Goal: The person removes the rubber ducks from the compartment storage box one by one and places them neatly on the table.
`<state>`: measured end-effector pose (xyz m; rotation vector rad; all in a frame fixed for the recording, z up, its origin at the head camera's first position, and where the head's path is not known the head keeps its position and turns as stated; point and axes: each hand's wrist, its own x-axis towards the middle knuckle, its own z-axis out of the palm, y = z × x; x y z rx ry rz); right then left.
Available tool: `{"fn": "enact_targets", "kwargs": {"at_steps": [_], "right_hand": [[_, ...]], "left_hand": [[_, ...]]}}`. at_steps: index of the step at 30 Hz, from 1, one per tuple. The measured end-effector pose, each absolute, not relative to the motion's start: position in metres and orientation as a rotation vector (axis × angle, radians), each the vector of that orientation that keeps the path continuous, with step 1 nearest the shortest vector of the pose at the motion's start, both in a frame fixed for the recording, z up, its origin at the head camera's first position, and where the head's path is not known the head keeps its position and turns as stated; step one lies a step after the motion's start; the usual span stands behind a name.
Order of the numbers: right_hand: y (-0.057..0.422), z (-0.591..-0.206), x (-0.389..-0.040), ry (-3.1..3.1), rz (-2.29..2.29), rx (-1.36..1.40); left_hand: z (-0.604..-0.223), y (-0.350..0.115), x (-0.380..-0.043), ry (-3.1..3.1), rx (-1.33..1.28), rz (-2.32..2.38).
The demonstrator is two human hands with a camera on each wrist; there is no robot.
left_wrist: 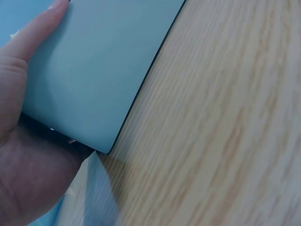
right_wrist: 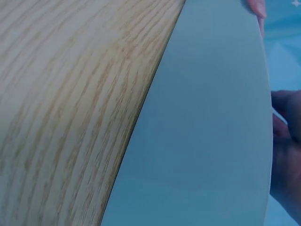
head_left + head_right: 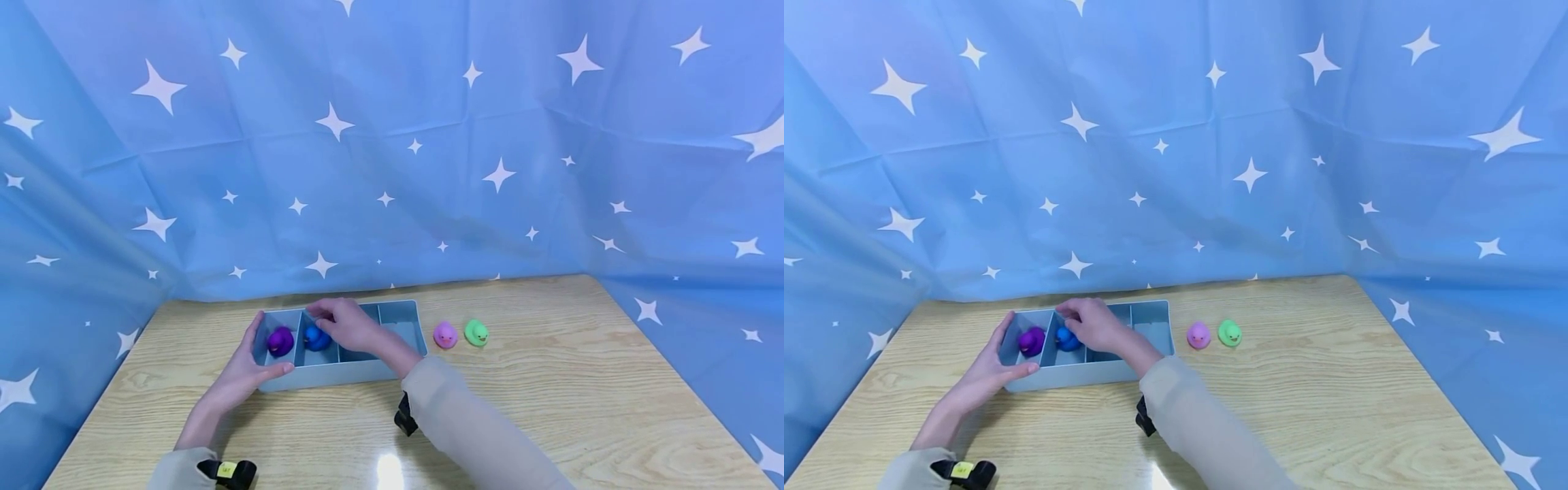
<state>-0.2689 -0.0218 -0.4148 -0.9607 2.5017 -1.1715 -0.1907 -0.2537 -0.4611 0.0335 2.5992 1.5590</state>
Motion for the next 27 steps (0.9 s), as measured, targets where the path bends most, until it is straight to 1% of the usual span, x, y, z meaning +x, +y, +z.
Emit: {"fn": "enact_targets", "kwargs": {"at_steps": [13,27], "right_hand": [[-0.0280,-0.4139,-0.2751,2.581,-0.869,-1.152],[-0.0276,-0.4117,-0.2777,2.686,-0.559,-1.250]], "left_hand": [[-0.4614,-0.2536,-0.1905,2.604,0.035,1.554],[-0.4608,-0.2531,-0.1904,2.592,0.041,1.565]]}}
